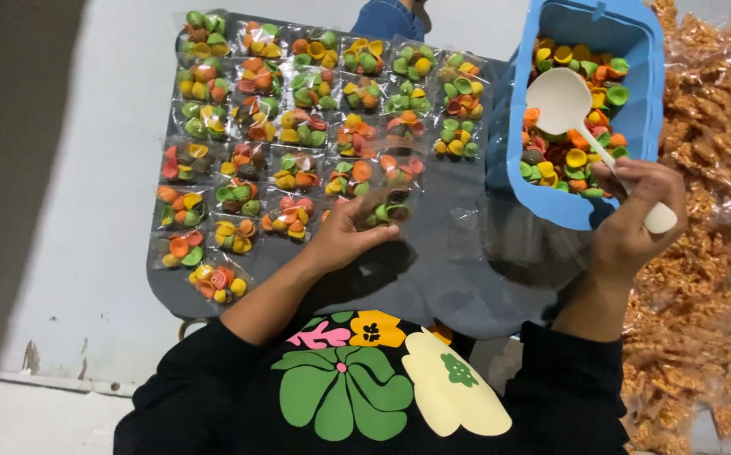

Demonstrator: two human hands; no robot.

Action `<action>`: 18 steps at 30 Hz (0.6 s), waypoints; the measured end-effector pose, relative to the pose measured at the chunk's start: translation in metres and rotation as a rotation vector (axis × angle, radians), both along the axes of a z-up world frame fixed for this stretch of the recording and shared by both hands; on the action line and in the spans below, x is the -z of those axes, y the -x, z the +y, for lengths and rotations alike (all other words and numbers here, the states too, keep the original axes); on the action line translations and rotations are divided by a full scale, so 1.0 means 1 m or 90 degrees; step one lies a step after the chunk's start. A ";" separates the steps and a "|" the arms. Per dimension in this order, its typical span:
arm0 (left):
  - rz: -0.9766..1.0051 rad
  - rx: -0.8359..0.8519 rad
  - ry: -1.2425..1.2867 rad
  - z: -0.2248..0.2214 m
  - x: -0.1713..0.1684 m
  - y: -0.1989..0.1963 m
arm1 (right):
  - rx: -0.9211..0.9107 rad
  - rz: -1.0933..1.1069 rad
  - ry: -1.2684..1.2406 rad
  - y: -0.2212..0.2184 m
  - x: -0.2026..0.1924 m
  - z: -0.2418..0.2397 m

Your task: Manually filling small plastic bags with colorful snacks using a spoon and arranging them on a tray.

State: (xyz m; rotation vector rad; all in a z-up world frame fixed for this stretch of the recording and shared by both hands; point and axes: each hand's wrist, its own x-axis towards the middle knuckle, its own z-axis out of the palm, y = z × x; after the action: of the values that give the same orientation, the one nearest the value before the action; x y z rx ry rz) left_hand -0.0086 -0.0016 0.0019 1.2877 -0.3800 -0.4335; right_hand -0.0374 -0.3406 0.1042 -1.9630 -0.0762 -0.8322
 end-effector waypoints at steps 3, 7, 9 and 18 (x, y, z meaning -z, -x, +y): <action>0.061 0.015 0.069 0.000 0.033 -0.003 | 0.014 0.018 -0.013 -0.001 0.003 -0.002; 0.067 0.024 0.149 0.001 0.009 -0.003 | 0.006 0.009 -0.048 -0.002 0.012 -0.015; 0.065 0.040 0.181 0.002 0.000 -0.004 | 0.006 0.012 -0.042 -0.002 0.015 -0.020; 0.028 -0.023 0.051 0.001 -0.001 -0.002 | 0.037 0.008 -0.027 0.003 0.004 -0.010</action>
State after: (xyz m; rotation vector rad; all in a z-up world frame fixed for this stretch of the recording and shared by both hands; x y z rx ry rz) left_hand -0.0063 -0.0003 0.0024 1.2028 -0.3332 -0.4114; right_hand -0.0401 -0.3510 0.1005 -1.9384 0.0062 -0.8536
